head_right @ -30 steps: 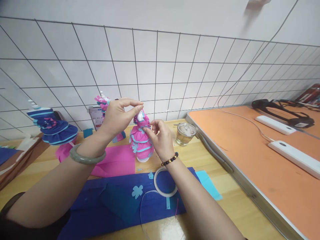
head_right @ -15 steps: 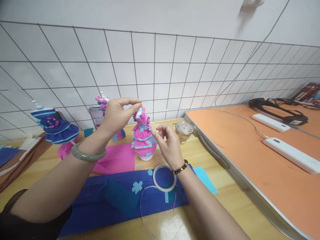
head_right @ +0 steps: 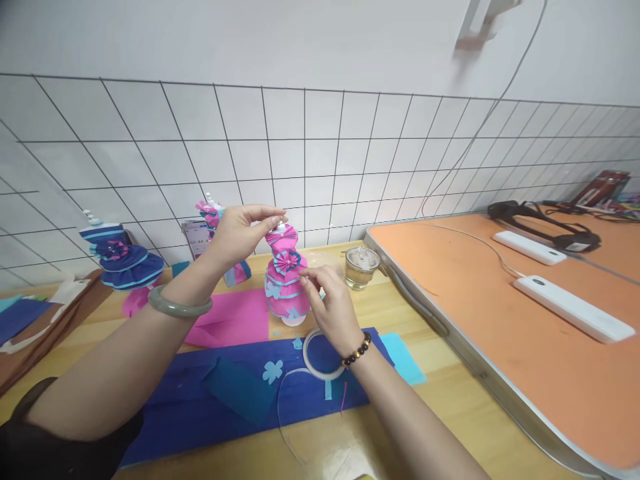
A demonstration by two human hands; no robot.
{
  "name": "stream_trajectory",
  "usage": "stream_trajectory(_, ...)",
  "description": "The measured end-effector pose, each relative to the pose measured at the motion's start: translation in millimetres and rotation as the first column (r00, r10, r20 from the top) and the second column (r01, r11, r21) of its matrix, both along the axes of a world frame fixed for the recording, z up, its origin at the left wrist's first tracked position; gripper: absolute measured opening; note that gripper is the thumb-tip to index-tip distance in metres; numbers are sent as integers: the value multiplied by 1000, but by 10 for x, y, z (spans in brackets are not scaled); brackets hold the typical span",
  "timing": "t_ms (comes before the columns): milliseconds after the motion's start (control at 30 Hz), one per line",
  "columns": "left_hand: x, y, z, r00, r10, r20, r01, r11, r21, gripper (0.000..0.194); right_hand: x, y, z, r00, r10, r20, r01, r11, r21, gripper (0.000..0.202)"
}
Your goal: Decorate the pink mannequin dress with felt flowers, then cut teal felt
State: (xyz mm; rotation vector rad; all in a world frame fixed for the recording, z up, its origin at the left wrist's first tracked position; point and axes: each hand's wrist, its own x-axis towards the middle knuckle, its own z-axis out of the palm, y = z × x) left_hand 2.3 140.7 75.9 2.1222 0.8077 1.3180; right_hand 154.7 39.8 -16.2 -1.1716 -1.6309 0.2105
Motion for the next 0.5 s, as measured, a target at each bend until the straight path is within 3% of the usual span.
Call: stream_trajectory(500, 26, 31, 15, 997, -77, -27, 76, 997, -33, 19, 84, -110, -89, 999, -33, 16, 34, 998, -49, 16)
